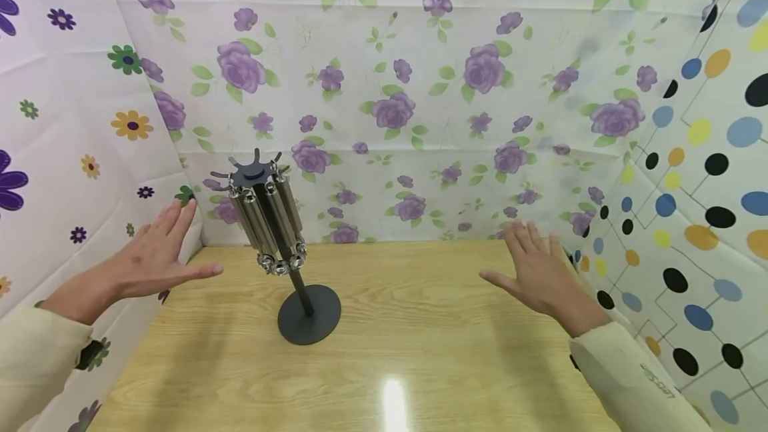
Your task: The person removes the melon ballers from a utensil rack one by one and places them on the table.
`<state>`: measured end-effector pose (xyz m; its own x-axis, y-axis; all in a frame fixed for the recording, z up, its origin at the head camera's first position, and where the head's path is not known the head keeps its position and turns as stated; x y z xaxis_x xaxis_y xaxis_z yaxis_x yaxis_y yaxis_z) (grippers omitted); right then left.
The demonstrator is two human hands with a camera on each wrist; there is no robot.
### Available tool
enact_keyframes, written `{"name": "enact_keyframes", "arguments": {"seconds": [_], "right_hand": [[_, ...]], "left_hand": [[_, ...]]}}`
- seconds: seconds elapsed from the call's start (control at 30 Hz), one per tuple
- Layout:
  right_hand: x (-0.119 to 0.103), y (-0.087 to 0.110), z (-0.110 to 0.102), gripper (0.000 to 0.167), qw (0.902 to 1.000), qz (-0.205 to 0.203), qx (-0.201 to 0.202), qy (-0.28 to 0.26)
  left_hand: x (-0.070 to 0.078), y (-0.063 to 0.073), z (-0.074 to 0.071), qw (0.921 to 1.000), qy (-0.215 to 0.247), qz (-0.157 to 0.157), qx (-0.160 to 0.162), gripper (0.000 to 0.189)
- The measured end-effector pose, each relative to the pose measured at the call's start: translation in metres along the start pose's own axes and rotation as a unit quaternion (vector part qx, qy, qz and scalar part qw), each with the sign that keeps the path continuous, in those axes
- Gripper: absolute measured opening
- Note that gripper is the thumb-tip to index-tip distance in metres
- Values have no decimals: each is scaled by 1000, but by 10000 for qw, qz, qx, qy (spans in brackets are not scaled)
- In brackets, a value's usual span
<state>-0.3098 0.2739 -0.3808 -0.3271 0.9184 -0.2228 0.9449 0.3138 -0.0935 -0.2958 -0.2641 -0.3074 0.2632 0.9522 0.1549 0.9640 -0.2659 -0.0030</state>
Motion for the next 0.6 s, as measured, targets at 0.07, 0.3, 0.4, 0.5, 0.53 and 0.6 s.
{"name": "enact_keyframes", "arguments": {"seconds": [0.07, 0.3, 0.4, 0.5, 0.53, 0.6], "right_hand": [[-8, -6, 0, 100, 9997, -95, 54, -223], [-34, -25, 3, 92, 9952, -224, 42, -950], [-46, -34, 5, 89, 9925, -381, 10, -1159], [-59, -42, 4, 87, 9892, -554, -5, -1357], [-63, -44, 4, 86, 9881, -590, -10, -1417], [-71, -48, 1, 84, 9862, -647, 24, -1521]], "left_hand": [[4, -3, -5, 9996, 282, 70, 19, 120], [19, -12, -17, 9853, 1707, 113, -24, 113], [25, -14, -25, 9737, 2274, 102, 112, 109], [31, -16, -38, 9601, 2757, 213, 411, 106], [33, -17, -43, 9556, 2883, 275, 539, 104], [36, -19, -54, 9470, 3092, 403, 769, 101]]}}
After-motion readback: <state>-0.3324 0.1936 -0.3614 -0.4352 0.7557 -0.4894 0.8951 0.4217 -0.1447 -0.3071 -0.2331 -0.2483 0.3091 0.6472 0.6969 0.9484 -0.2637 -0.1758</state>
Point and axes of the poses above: each hand's wrist, its own y-axis away from the middle knuckle, its own z-axis out of the palm, x = y × z, the point moved 10 cm from there along -y, towards the middle knuckle, and after that the axes turned 1 degree about -y, right-handed, at the moved point
